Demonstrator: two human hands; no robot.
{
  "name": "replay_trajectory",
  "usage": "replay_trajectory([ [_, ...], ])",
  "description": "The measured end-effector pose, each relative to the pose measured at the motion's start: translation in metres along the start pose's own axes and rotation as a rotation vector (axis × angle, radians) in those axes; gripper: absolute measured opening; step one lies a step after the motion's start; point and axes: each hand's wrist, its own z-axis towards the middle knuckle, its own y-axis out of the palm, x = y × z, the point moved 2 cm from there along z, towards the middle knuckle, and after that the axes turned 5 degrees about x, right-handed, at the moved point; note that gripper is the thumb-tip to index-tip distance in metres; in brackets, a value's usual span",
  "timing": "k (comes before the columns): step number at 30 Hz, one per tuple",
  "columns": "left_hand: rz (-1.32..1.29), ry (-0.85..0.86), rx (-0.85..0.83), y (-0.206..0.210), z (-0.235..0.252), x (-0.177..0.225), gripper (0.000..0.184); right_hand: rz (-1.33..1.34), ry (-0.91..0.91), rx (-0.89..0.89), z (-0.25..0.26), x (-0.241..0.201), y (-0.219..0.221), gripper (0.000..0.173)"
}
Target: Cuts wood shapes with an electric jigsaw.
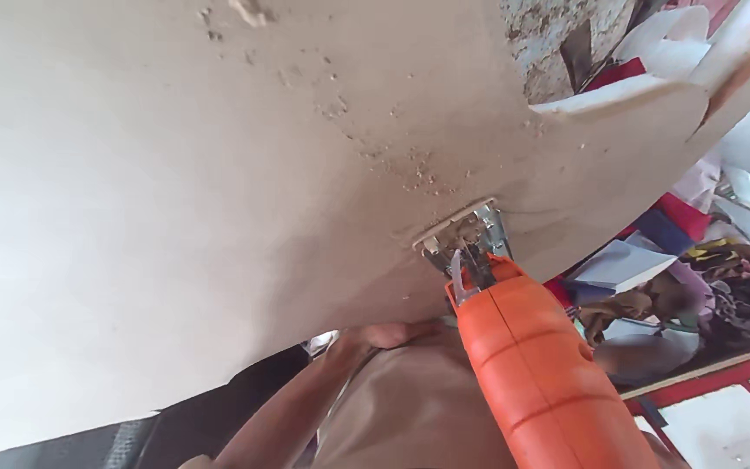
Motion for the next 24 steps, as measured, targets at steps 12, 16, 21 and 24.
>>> replay_trajectory([
  [12, -0.087, -0.088, -0.057, -0.001, -0.003, 0.006, 0.045, 0.069, 0.020, 0.045, -0.005, -0.002, 0.015, 0.041],
  [16, -0.258, 0.023, -0.024, 0.000, -0.002, 0.004, 0.037, 0.075, 0.051, 0.042, -0.006, -0.007, 0.018, 0.046],
  [21, -0.137, -0.119, -0.012, 0.000, -0.006, 0.005, 0.041, 0.117, 0.094, 0.127, -0.010, -0.015, 0.030, 0.043],
  [24, 0.016, -0.200, -0.116, -0.001, -0.010, 0.017, 0.046, 0.098, 0.168, 0.130, -0.025, -0.015, 0.042, 0.038],
])
